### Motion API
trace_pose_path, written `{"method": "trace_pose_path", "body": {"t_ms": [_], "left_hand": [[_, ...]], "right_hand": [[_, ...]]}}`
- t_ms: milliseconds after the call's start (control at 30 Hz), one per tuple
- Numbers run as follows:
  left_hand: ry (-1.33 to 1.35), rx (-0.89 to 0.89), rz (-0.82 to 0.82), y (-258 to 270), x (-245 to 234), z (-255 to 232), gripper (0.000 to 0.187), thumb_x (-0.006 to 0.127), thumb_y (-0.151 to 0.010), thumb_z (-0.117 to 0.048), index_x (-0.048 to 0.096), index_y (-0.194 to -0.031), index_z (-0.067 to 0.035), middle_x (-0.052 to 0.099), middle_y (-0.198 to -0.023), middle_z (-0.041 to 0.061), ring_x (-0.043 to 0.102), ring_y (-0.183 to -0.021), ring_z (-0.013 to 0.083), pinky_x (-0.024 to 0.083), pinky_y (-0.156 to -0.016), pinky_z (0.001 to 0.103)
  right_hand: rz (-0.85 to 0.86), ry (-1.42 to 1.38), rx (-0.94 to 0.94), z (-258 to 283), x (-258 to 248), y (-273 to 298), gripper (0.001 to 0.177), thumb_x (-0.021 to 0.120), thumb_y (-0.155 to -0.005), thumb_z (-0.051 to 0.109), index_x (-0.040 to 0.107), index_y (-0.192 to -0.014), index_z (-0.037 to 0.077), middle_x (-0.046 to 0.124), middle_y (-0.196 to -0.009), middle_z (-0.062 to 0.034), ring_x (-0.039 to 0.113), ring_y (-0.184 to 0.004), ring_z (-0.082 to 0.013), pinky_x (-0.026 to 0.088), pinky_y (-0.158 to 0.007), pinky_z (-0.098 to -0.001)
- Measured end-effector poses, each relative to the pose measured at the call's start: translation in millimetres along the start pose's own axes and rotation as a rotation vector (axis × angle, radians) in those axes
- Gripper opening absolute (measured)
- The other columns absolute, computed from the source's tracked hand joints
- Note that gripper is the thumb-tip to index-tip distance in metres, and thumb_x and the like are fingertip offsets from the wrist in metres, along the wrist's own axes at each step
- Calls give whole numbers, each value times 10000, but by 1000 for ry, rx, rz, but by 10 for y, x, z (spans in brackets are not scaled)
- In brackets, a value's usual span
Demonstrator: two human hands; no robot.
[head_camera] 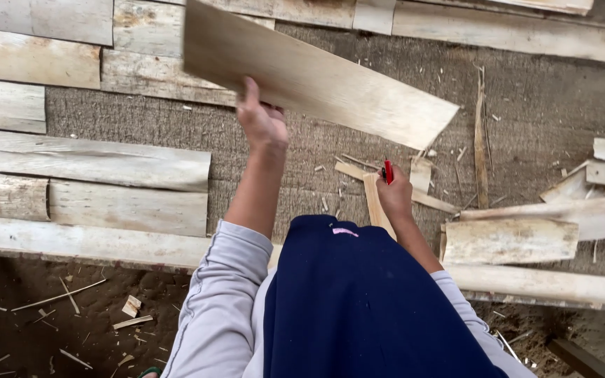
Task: The person trims and shapes thin pieces of wood using a small red utility knife, placing them onto a larger wooden structure.
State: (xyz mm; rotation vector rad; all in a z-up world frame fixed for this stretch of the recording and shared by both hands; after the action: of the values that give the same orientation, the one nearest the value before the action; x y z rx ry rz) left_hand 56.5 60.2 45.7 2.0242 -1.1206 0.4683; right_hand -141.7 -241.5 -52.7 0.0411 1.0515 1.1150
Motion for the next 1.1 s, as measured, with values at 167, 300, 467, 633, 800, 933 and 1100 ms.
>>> {"method": "trace_pose_path", "body": {"t_ms": [167,300,467,633,800,933,1100], "left_hand": [[39,178,19,485,425,-813,445,737,-870,-216,580,-1269,-97,667,-1208,108,621,-1066,276,531,-1010,414],[29,590,370,1019,806,-1102,250,755,-998,-179,709,-1207,-52,759,-1145,96,694,-1037,202,556,-923,328],[-575,811,592,2125,1263,-1420,173,629,-1061,-152,641,-1227,-105,707,-1158,39,689,-1079,145,559,-967,283],[-1024,885,991,2282,1189,-743,518,710,-1096,-207,441,-1495,-396,744,-1139,-81,481,-724,63,495,-736,185],[-1926,257,958,1692,150,246,406,521,-980,-366,571,-1347,-532,692,-1204,-26,694,-1070,332,533,-876,499],[-2142,187,915,1326,-819,797,397,518,-938,-350,630,-1279,-520,718,-1130,-36,699,-1085,277,489,-858,480],[-2231,260,739,824,-1690,1278,423,513,-982,-305,596,-1328,-535,685,-1097,-70,641,-1056,197,384,-917,486]], "right_hand": [[-82,403,-182,-232,-56,472,544,728,-855,414,539,-1245,85,479,-1211,-170,646,-833,-419,538,-627,-549],[30,538,-14,-169,-87,755,682,799,-817,566,459,-1192,109,448,-1284,-143,670,-885,-404,565,-680,-564],[69,530,46,-94,-161,836,671,747,-878,482,404,-1279,67,532,-1226,-154,656,-958,-342,577,-733,-509],[96,229,92,-309,-251,556,186,694,-1009,220,622,-1139,107,625,-848,-23,523,-616,-109,475,-533,-228],[-151,151,-44,-191,-664,520,477,436,-1061,520,671,-1143,113,716,-1074,-217,662,-1114,-448,520,-928,-554],[-73,178,-84,-369,-309,207,273,674,-940,379,706,-1151,209,744,-1032,-125,710,-1041,-392,548,-880,-515],[-102,319,-260,109,-280,468,136,643,-997,275,695,-1082,182,692,-919,-72,715,-876,-316,554,-856,-471]]}}
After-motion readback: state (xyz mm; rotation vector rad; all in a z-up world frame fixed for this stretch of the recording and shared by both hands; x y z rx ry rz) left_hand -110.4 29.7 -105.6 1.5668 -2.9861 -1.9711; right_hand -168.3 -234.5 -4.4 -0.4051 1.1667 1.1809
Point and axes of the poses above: each hand's wrist, its own y-axis away from the middle knuckle, its own x-axis out of the palm, z = x × y, the point moved 5 cm from there along -y, towards the middle knuckle
